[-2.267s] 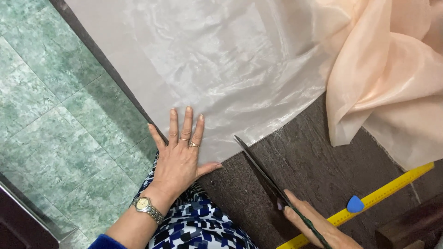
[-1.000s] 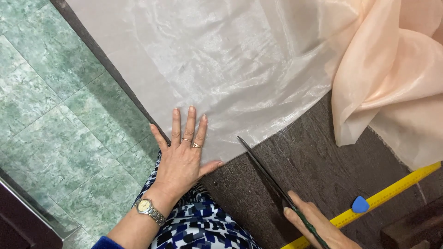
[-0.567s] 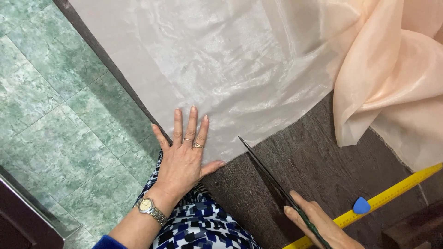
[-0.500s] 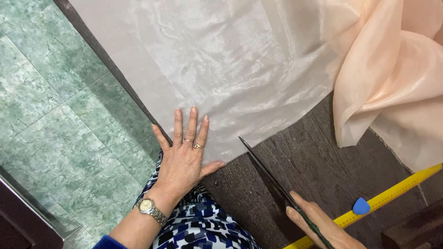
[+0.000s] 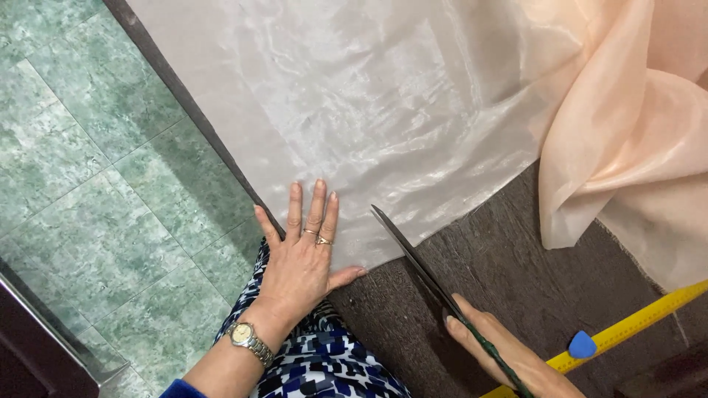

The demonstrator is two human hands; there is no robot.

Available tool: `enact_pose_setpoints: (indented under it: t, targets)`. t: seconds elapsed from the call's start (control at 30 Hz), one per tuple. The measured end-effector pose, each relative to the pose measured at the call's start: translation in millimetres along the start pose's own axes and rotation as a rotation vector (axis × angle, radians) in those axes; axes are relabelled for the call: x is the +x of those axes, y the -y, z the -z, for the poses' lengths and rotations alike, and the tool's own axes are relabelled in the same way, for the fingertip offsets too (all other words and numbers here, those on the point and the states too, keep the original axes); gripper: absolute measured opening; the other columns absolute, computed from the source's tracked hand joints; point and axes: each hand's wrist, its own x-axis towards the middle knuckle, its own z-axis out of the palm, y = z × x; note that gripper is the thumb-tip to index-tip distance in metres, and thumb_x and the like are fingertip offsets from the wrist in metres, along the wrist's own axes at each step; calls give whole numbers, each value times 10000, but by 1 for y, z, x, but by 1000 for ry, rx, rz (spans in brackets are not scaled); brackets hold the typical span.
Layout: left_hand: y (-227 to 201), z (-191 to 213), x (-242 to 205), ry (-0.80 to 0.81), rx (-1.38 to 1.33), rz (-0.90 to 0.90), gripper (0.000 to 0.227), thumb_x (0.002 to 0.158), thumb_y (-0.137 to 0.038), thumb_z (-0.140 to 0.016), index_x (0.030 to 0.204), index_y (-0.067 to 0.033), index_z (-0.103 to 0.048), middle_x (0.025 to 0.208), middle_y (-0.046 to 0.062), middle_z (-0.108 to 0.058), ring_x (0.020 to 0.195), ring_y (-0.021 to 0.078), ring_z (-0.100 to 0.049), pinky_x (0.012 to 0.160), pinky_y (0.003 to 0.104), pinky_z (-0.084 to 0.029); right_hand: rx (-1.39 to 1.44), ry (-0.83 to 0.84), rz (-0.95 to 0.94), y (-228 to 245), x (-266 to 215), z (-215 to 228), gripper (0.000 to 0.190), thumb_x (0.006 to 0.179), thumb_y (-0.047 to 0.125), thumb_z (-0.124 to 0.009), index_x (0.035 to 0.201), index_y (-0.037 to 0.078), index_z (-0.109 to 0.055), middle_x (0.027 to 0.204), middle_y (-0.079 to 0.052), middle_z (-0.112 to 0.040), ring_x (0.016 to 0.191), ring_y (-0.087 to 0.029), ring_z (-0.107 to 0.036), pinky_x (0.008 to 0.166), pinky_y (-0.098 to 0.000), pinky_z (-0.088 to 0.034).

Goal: The person marks a straight line on a piece of white fabric using a yellow ruler and blue chalk, then cuts along the marked line with green-handled scissors. The person then folds the cut fabric piece.

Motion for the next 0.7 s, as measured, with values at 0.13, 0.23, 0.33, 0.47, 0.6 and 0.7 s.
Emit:
enact_pose_setpoints:
  t: [0.13, 0.23, 0.33, 0.47, 0.6, 0.7]
  targets:
    - [0, -1, 0, -5, 13, 1, 1301, 697, -847, -555, 1534, -57, 53, 1611, 142, 75, 1476, 394, 61, 1057, 761, -53, 34, 24, -351, 6, -8, 3, 765, 852, 587, -408, 1508, 246, -211, 1597, 44, -192, 1491, -111, -156, 1214, -343, -121]
    - [0, -2, 0, -7, -23, 6, 1321, 691, -850, -569, 1530, -76, 94, 1610, 128, 100, 1476, 388, 82, 1062, 757, -21, 52, -4, -440, 4, -7, 3, 717, 849, 523, -499, 1497, 334, -257, 1579, 135, -262, 1474, -7, -208, 1230, -267, -125]
    - [0, -1, 0, -8, -17, 7, 1291, 705, -867, -530, 1536, -75, 61, 1613, 127, 79, 1479, 384, 65, 1065, 753, -24, -59, -32, -28, -30, 7, -2, 709, 892, 540, -405, 1449, 107, -341, 1493, -61, -431, 1402, -178, -381, 1119, -333, -299]
    - [1, -2, 0, -11, -1, 6, 1298, 698, -871, -535, 1538, -69, 45, 1613, 129, 73, 1479, 385, 61, 1061, 756, -52, -56, -55, -35, -16, 3, 1, 324, 926, 452, -473, 1058, 172, -566, 840, 52, -519, 809, -75, -460, 728, -267, -384]
    - [0, -2, 0, 0, 11, 7, 1301, 696, -877, -517, 1536, -67, 59, 1612, 127, 92, 1476, 388, 67, 1055, 755, -68, -88, -27, 24, -20, 7, 4, 300, 957, 431, -450, 892, 153, -539, 787, 59, -489, 741, -85, -444, 647, -289, -381]
    - [0, -2, 0, 6, 14, 9, 1293, 694, -879, -500, 1536, -67, 50, 1614, 127, 74, 1477, 390, 59, 1055, 753, -61, -124, -38, 4, -11, 5, 5, 274, 957, 406, -466, 921, 156, -572, 762, 57, -522, 707, -88, -450, 635, -295, -379]
